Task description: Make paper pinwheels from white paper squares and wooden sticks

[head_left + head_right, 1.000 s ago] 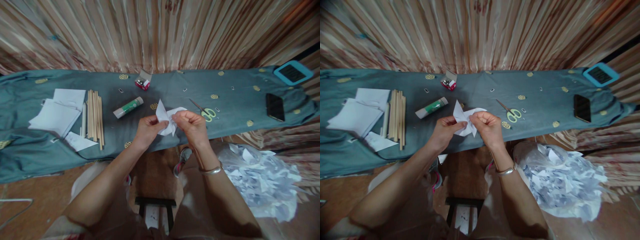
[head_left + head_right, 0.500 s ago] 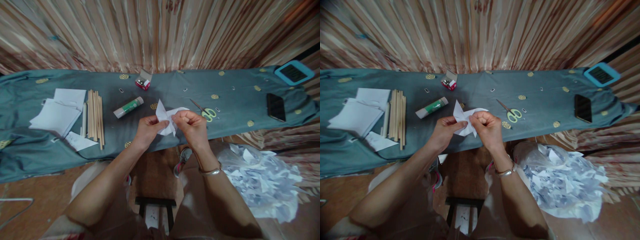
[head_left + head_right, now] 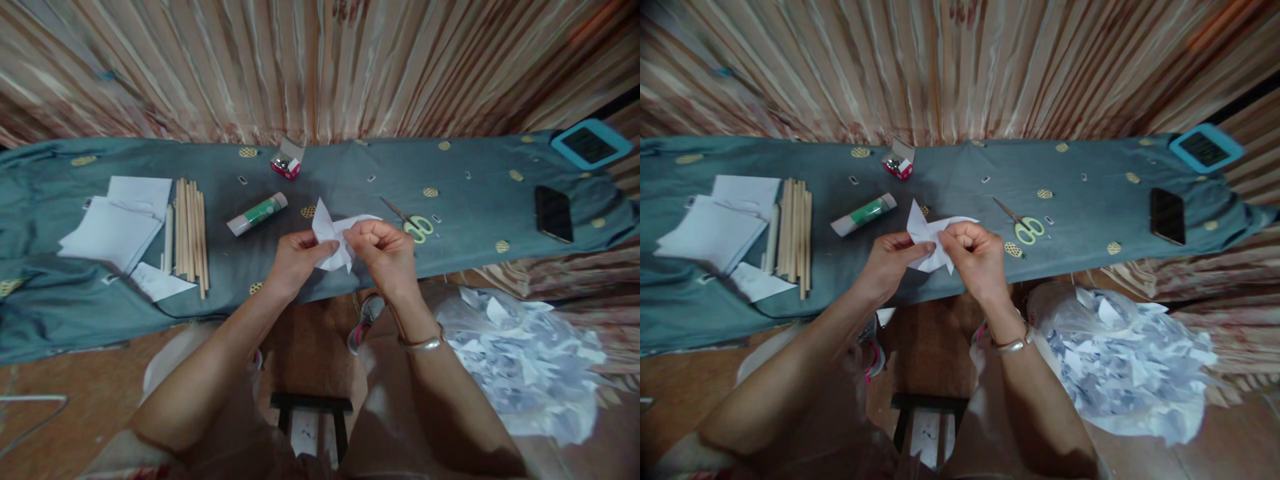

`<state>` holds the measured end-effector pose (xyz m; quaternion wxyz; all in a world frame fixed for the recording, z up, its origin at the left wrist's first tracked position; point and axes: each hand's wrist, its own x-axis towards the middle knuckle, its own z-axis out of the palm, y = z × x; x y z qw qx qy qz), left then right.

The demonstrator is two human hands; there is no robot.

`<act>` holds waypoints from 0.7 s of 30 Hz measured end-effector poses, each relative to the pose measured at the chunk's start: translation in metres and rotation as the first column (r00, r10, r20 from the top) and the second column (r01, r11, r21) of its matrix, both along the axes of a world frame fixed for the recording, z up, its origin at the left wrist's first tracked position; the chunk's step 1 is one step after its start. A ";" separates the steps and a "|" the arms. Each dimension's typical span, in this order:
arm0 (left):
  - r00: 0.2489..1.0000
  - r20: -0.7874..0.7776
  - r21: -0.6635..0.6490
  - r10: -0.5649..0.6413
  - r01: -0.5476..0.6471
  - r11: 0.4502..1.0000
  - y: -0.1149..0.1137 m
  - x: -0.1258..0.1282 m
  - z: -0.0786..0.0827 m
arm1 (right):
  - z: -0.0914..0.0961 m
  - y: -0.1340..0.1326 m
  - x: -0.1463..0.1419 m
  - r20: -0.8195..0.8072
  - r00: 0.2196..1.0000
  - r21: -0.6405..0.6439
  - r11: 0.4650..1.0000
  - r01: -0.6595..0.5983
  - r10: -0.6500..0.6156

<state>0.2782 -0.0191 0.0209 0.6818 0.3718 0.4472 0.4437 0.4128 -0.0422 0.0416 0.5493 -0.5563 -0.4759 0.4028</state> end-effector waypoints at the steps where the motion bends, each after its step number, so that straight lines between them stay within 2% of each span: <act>1: 1.000 0.003 0.000 0.001 -0.001 1.000 0.000 0.000 0.000 | 0.000 0.000 0.000 0.001 1.000 0.000 1.000 0.001 -0.001; 16: 1.000 -0.023 -0.007 0.020 -0.020 1.000 0.001 0.000 -0.001 | 0.000 -0.001 0.001 0.001 1.000 -0.010 1.000 0.010 -0.010; 21: 0.997 0.020 -0.020 0.075 -0.075 0.997 0.007 -0.005 0.000 | -0.003 0.003 0.018 -0.005 0.990 0.051 0.988 0.143 -0.143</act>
